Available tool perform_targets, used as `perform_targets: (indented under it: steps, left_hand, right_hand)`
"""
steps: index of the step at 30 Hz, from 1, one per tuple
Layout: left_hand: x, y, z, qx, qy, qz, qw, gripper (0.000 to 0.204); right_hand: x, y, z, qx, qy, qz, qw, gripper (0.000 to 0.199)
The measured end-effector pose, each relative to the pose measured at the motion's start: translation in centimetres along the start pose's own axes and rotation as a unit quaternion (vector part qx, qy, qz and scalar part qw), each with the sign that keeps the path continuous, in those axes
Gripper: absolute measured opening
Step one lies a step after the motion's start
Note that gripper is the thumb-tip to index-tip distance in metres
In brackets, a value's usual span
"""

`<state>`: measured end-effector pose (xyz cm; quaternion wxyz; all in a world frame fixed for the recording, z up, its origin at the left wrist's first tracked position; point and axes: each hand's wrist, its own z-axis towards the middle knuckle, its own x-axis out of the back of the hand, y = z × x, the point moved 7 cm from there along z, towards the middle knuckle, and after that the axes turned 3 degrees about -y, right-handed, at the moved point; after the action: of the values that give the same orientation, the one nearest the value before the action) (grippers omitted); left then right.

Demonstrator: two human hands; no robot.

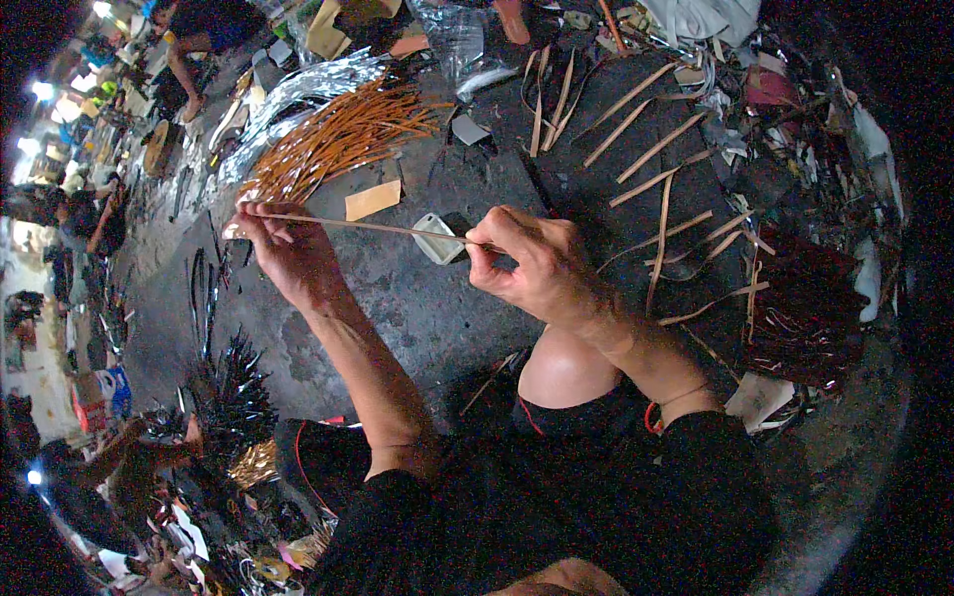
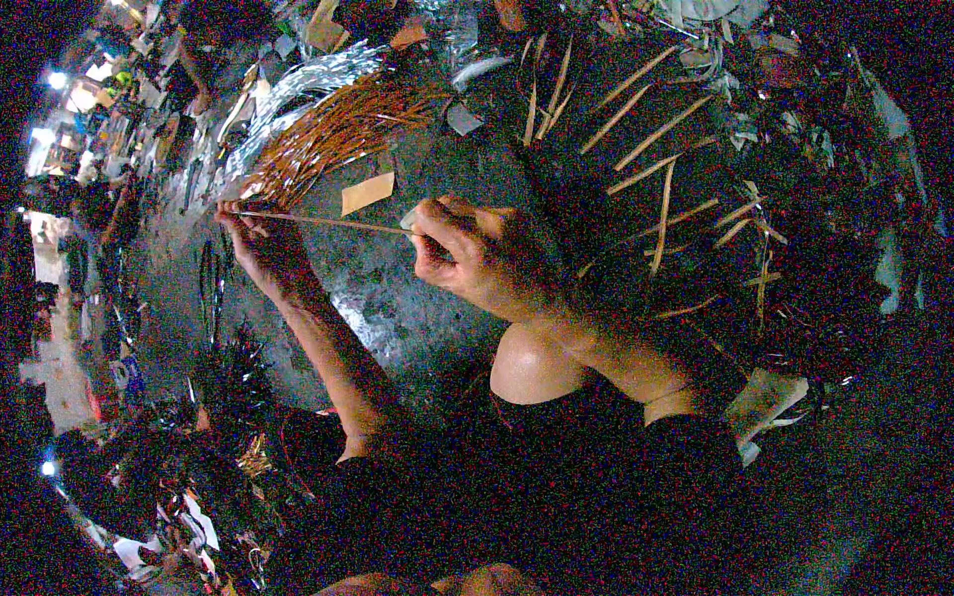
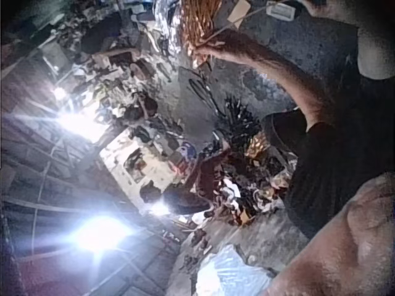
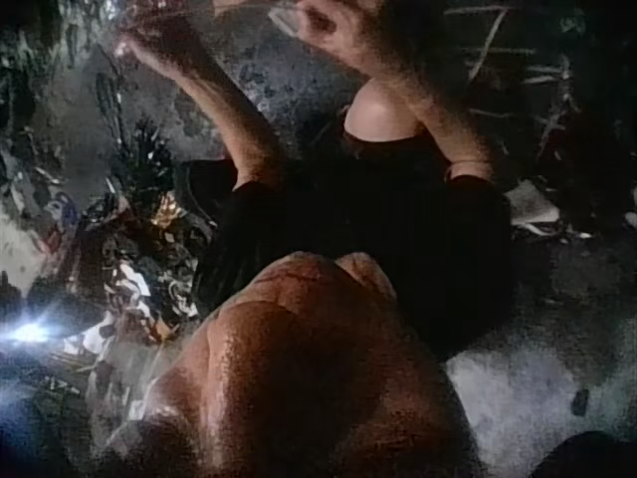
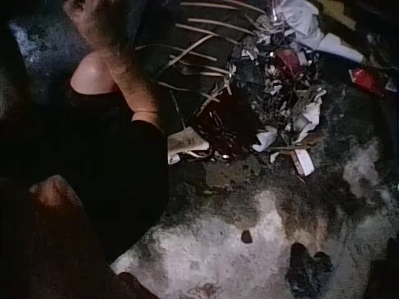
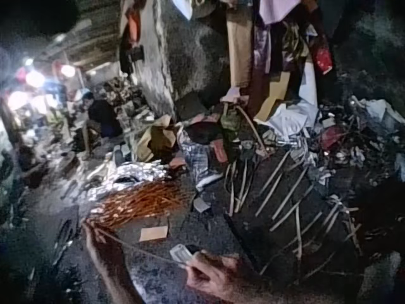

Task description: The person sits on the floor and repeatedly picks up thin wooden sticks, aligns them, and places them into a growing bundle. The person handles the sticks one at a time, occasionally adjusting the bundle's alignment.

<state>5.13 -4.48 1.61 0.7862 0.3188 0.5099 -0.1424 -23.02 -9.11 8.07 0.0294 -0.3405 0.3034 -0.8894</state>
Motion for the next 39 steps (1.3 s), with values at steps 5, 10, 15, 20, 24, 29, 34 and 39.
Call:
perform_targets:
  steps: [5,10,15,20,24,29,34,39]
  left_hand:
    - [3.4,2.6,2.3,0.031,0.009,-0.062,0.998,0.016]
    - [5.2,5.2,4.1,0.029,-0.004,0.032,0.999,0.016]
    - [8.5,7.7,5.7,0.033,0.008,0.02,0.999,0.017]
    - [11.6,9.3,7.2,0.016,0.061,0.03,0.998,0.017]
    - [11.5,8.5,7.2,0.07,0.039,-0.034,0.996,0.016]
    - [15.2,10.4,8.2,0.059,0.069,0.001,0.996,0.014]
    - [17.2,11.6,9.1,0.064,0.037,-0.002,0.997,0.013]
    - [18.9,12.9,8.2,0.055,0.047,0.037,0.997,0.014]
  right_hand:
    - [0.1,0.1,-0.4,-0.001,-0.007,0.003,1.0,0.018]
    - [0.1,0.4,-0.9,-0.005,-0.021,-0.02,1.0,0.016]
    - [0.2,0.7,-1.4,-0.014,-0.044,-0.033,0.998,0.016]
    - [0.5,0.7,-1.6,-0.012,-0.042,-0.033,0.999,0.017]
    - [0.9,0.7,-1.8,-0.02,-0.048,-0.037,0.998,0.018]
    - [1.2,1.0,-2.2,-0.022,-0.06,-0.031,0.997,0.018]
    - [1.6,1.0,-2.4,-0.025,-0.066,-0.019,0.997,0.018]
    - [1.8,1.2,-2.7,-0.043,-0.07,-0.008,0.997,0.017]
